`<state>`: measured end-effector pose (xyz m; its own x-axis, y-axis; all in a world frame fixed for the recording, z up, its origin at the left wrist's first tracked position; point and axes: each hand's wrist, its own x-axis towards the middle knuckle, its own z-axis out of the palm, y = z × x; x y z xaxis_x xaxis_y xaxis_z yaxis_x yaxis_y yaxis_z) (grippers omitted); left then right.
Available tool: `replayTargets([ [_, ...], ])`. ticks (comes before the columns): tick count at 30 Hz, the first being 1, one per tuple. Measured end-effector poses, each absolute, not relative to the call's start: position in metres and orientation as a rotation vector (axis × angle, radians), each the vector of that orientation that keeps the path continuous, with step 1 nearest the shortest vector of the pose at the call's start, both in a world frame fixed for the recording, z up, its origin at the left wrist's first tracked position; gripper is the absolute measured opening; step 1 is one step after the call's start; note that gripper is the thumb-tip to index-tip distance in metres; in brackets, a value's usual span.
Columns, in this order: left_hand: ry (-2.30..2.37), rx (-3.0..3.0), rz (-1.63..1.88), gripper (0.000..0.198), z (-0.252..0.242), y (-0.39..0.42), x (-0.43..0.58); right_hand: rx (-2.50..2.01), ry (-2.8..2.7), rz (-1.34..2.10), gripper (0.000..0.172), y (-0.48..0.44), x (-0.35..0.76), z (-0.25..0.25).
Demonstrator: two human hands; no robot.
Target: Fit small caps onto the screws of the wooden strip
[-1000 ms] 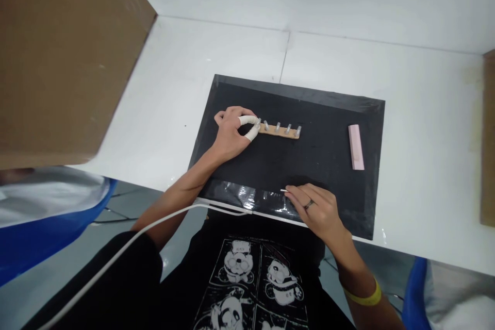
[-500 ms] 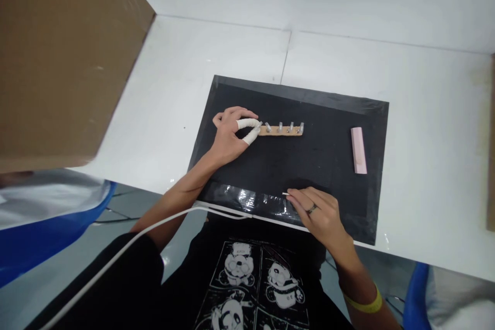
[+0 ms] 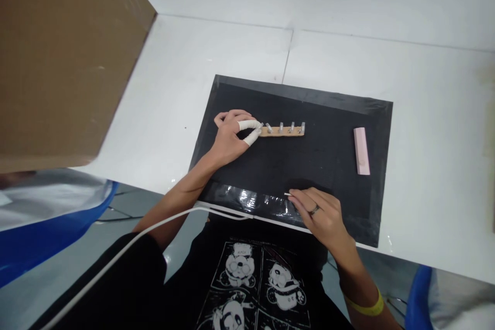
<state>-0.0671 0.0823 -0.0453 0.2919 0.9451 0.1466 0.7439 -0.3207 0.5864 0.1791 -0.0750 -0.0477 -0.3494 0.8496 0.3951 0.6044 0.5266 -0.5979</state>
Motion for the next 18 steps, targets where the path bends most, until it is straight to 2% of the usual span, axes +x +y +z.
replayTargets([
  [18, 1.274, 2.226, 0.481, 0.016, -0.034, 0.090, -0.079, -1.179, -2.066, 0.479, 0.018, -0.074, 0.180, -0.047],
])
